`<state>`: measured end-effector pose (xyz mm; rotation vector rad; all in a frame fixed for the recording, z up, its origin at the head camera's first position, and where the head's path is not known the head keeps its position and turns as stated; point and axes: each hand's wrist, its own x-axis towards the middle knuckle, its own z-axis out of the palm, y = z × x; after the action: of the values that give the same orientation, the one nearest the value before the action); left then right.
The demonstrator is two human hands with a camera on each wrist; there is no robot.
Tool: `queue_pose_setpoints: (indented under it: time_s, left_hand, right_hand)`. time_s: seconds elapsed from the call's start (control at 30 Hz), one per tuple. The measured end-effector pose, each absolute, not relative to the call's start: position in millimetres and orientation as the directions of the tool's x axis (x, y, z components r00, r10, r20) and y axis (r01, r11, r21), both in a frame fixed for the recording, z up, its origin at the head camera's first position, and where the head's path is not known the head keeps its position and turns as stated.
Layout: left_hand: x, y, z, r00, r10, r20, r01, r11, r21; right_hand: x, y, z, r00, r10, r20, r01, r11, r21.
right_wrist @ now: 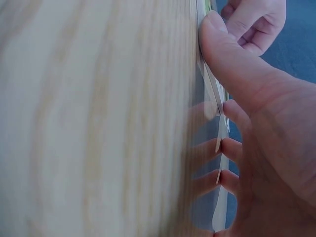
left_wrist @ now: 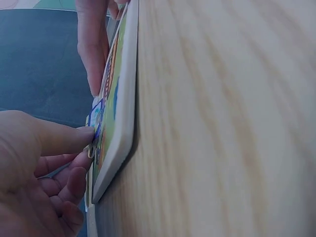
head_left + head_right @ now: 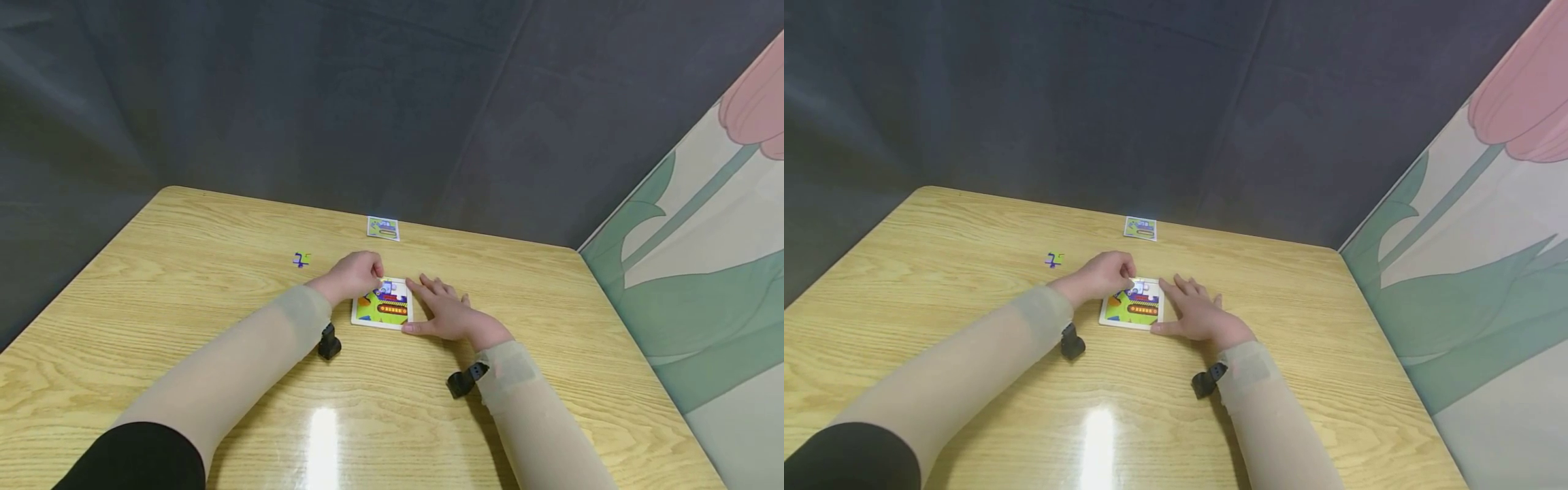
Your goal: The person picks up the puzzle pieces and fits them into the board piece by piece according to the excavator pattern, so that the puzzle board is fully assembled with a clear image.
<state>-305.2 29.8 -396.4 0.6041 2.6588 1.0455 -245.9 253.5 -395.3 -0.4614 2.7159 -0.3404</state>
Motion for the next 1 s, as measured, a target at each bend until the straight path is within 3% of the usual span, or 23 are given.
queue_pose_setpoints:
  time_s: [0.37, 0.73, 1.0]
  left_hand:
    - [-304.7, 29.6, -396.5, -0.86, 0.51, -0.013, 0.401, 0.691, 0.601]
    - [-303.2, 29.8, -389.6, -0.857, 0.513, -0.036, 0.406, 0.718, 0.565]
    - [-310.5, 13.0, -383.7, -0.875, 0.481, -0.055, 0.316, 0.654, 0.687]
  right_hand:
    - [-245.2, 254.8, -396.2, -0.882, -0.357, -0.308, -0.266, 0.916, -0.3]
    - [-245.8, 254.8, -394.9, -0.879, -0.358, -0.316, -0.268, 0.917, -0.295]
    - [-247.4, 256.6, -394.6, -0.881, -0.356, -0.313, -0.268, 0.918, -0.292]
